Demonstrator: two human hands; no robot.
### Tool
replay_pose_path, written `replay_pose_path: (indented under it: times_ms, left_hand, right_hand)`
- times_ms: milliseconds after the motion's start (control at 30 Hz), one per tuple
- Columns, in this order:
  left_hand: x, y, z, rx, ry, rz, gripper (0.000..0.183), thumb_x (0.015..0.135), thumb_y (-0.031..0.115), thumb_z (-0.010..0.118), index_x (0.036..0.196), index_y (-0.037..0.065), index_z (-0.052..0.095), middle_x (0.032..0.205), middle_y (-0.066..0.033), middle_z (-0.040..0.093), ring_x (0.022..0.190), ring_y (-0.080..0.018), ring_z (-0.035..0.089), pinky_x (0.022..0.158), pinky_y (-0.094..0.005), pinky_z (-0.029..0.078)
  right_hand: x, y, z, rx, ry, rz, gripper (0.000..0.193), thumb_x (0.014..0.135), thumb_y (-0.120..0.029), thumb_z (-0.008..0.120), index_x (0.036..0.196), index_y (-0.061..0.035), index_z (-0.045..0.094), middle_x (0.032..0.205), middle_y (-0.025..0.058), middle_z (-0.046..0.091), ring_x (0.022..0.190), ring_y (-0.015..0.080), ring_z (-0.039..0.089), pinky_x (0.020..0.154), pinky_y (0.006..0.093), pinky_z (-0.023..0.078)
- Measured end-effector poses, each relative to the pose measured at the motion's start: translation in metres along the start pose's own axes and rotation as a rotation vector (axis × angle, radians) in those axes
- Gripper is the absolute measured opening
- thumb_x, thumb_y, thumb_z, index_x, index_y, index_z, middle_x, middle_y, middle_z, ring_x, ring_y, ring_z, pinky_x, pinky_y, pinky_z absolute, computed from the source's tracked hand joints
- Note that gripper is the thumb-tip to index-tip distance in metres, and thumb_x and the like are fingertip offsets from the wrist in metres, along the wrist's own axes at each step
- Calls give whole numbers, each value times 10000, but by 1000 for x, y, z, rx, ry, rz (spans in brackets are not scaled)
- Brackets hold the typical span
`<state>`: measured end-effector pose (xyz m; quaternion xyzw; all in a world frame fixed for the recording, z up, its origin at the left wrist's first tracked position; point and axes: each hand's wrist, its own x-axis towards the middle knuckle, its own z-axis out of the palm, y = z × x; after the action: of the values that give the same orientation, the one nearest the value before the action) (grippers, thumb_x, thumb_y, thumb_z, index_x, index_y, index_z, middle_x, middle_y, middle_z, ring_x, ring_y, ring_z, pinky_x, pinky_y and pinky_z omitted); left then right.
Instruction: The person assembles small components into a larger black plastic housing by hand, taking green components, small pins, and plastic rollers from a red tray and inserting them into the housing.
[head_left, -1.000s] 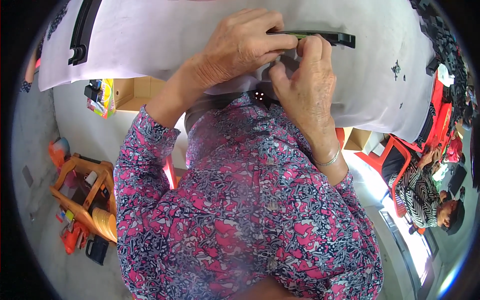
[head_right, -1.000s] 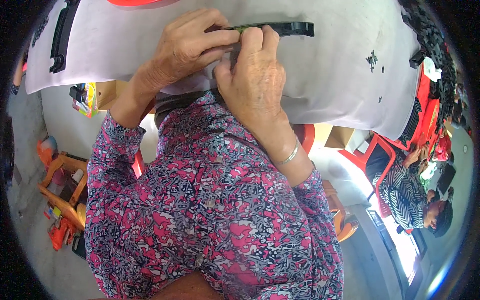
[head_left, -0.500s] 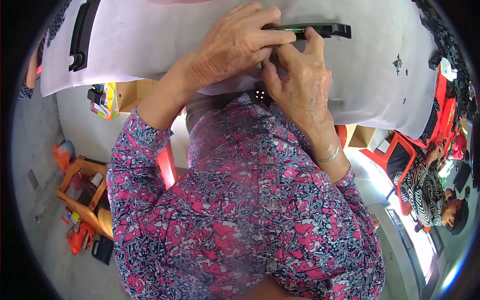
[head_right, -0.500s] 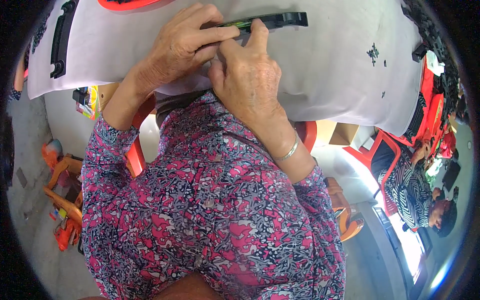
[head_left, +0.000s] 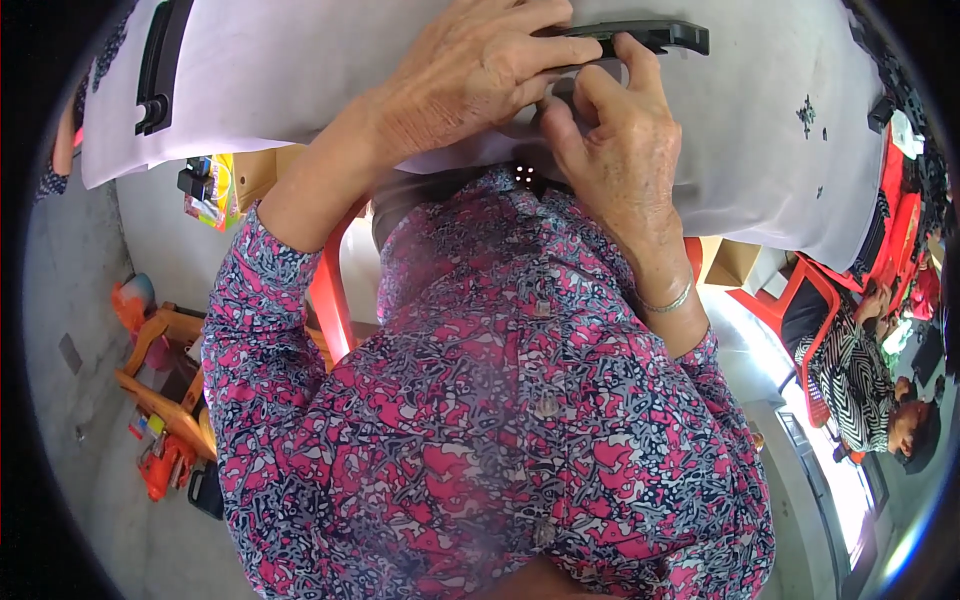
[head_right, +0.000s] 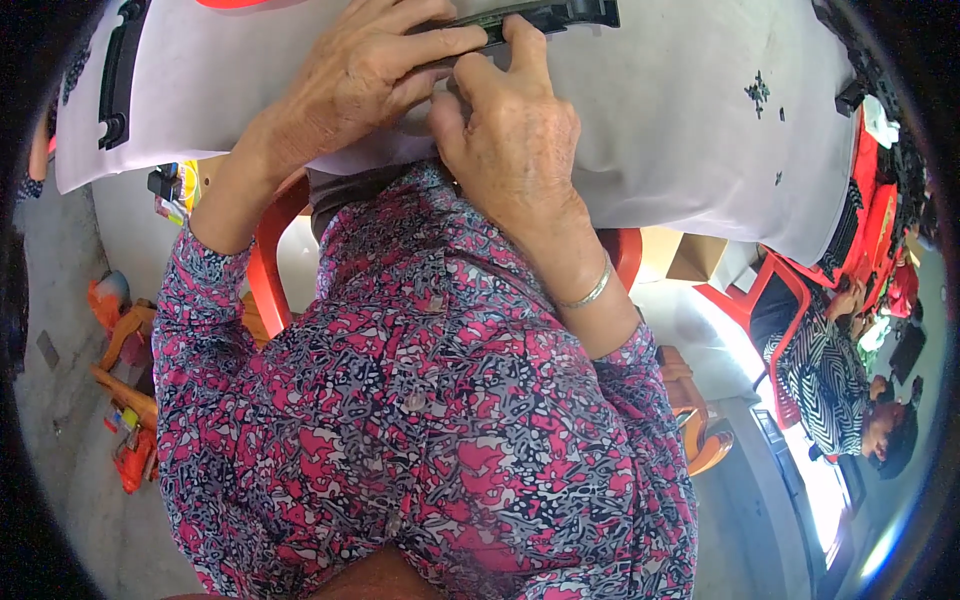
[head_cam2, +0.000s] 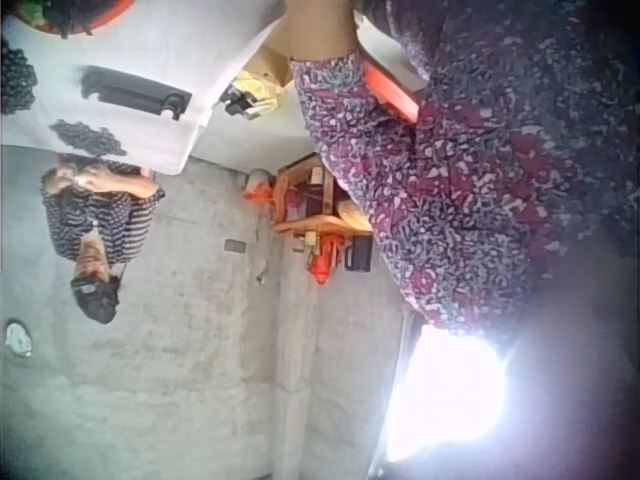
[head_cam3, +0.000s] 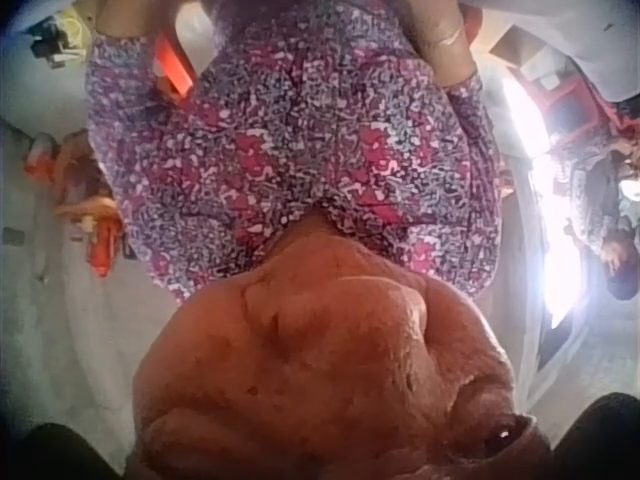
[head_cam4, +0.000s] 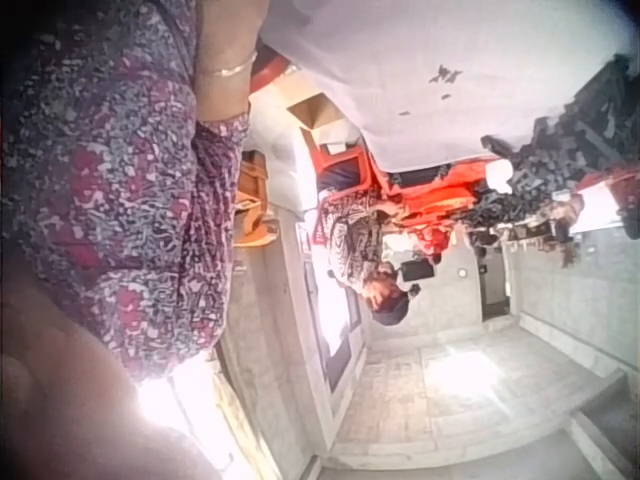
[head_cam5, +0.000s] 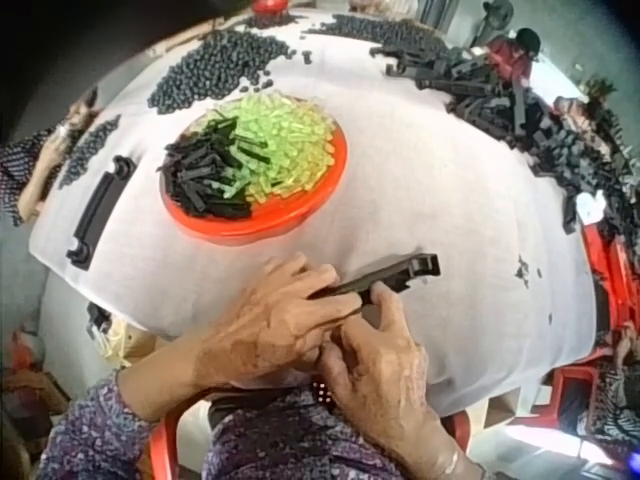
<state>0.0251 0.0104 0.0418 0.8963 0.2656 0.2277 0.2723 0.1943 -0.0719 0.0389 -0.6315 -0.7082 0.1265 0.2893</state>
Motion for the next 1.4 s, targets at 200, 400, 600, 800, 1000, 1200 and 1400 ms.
replay_pose_path:
  times_ms: [200, 400, 600, 800, 1000, 1200, 1400]
  left_hand:
    - [0, -2, 1, -72, -23, -62, 354, 893, 115, 633, 1234, 28, 671, 1018, -124, 519, 955, -299, 508, 848, -418, 411]
    - [2, 2, -4, -127, -40, -100, 368, 920, 159, 613, 1256, 17, 664, 1036, -144, 517, 973, -312, 511, 879, -431, 410]
    - [3, 0, -5, -123, -37, -106, 376, 888, 114, 660, 1251, 20, 671, 1058, -150, 531, 1005, -319, 521, 891, -422, 422]
    - [2, -23, 6, -149, 104, 85, 311, 797, 35, 750, 1105, 17, 716, 999, -133, 582, 924, -295, 595, 797, -380, 495]
    - [-3, -18, 1, -284, 212, 20, 234, 764, 33, 799, 973, 3, 699, 958, -122, 635, 851, -270, 650, 740, -355, 523]
    - [-1, -38, 21, -429, 419, 293, 219, 766, 38, 797, 950, -7, 686, 913, -103, 629, 793, -249, 640, 689, -339, 506]
    - [-1, -39, 19, -431, 382, 275, 176, 783, 41, 763, 932, -8, 681, 895, -96, 623, 774, -223, 636, 671, -332, 495]
  right_hand:
    - [2, 4, 0, 118, 85, -4, 188, 784, -106, 772, 834, -32, 606, 1200, 255, 646, 793, 363, 701, 643, 416, 555]
    - [0, 4, 0, 119, 163, 23, 245, 791, -78, 798, 787, -10, 563, 1134, 215, 696, 675, 204, 661, 587, 315, 517]
    - [3, 6, -2, 122, 73, 19, 222, 792, -69, 790, 790, -19, 574, 1176, 147, 694, 680, 188, 670, 588, 311, 521]
    - [4, 6, -1, -2, 38, -50, 183, 789, -75, 776, 807, -18, 603, 1222, 111, 684, 715, 223, 690, 623, 337, 543]
    - [4, 5, -2, 16, 5, -19, 168, 788, -73, 768, 818, -14, 614, 1221, 126, 683, 726, 239, 700, 646, 343, 555]
    - [3, 9, 6, 132, 55, -132, 131, 785, -64, 748, 832, -32, 630, 1182, 97, 686, 787, 274, 699, 670, 376, 559]
    - [9, 5, 2, 14, 13, -151, 97, 773, -80, 729, 830, -59, 653, 1097, 59, 674, 796, 305, 691, 670, 409, 558]
